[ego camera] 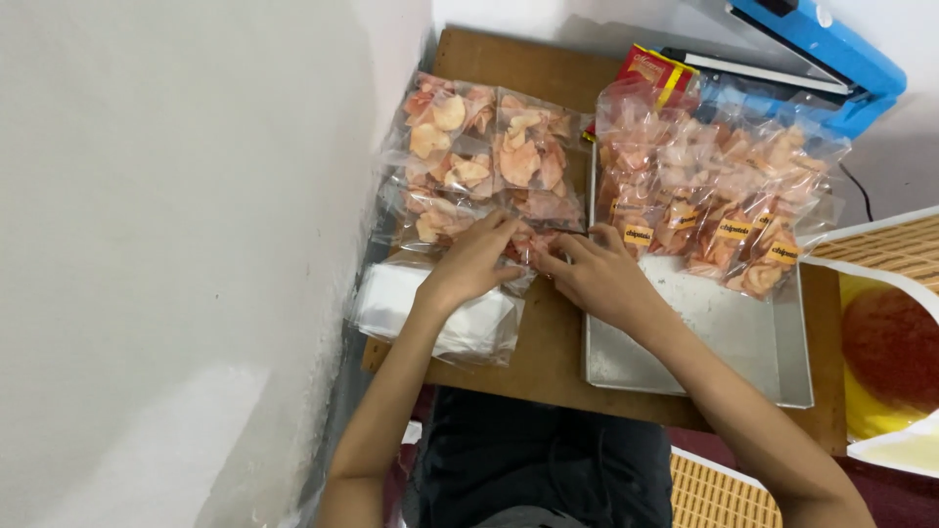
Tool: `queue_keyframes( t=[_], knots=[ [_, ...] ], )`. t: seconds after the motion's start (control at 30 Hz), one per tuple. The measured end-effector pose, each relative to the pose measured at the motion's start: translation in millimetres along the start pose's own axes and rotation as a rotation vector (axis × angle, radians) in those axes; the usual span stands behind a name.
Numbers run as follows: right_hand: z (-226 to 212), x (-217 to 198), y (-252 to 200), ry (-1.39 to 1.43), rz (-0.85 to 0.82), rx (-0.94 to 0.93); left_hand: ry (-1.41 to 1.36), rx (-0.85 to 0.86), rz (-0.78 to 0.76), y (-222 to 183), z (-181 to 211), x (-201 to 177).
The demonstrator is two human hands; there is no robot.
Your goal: The person peels stickers from a large sheet and applies them one by one to clear plastic bags containing snacks, then moves the labeled bags onto a wooden surface.
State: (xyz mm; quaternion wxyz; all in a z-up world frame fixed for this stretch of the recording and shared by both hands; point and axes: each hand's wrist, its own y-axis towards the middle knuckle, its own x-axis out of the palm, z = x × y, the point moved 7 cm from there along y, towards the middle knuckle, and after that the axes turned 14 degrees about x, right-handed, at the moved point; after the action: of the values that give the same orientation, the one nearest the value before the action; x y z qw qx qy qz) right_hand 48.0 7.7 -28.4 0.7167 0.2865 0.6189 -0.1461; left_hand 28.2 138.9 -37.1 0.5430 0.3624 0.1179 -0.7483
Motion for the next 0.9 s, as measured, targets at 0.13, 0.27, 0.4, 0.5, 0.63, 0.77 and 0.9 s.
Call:
queue_keyframes(
  t=[0.13, 0.27, 0.4, 0.5, 0.63, 0.77, 0.9],
  knots=[
    [-8.7, -7.9, 1.8, -0.011, -0.038, -0.004, -0.028, 0.003, 0.009, -1.5, 2.8, -2.5],
    [-7.8, 4.4, 5.4, -0.076, -0.117, 0.062, 0.008, 0.015, 0.023, -0.4, -3.8, -0.6],
    [-6.7, 14.7, 3.9, -0.095, -0.007, 0.056, 0.0, 0.024, 0.034, -2.7, -4.4, 1.3],
    [-6.8, 17.8, 5.3, -0.106, 0.039, 0.049, -0.033, 0.032, 0.042, -5.0, 4.7, -6.5],
    [-8.3, 5.0, 4.3, -0.06, 0.045, 0.067, -0.087, 0.052, 0.06, -7.3, 13.5, -13.8],
    [-3.7, -17.8, 1.7, 0.084, 0.13, 0.142, -0.135, 0.079, 0.122, -9.5, 38.9, -32.0],
    [6.7, -52.9, -1.0, 0.282, 0.233, 0.211, -0.239, 0.147, 0.227, -7.4, 54.3, -41.9]
  ],
)
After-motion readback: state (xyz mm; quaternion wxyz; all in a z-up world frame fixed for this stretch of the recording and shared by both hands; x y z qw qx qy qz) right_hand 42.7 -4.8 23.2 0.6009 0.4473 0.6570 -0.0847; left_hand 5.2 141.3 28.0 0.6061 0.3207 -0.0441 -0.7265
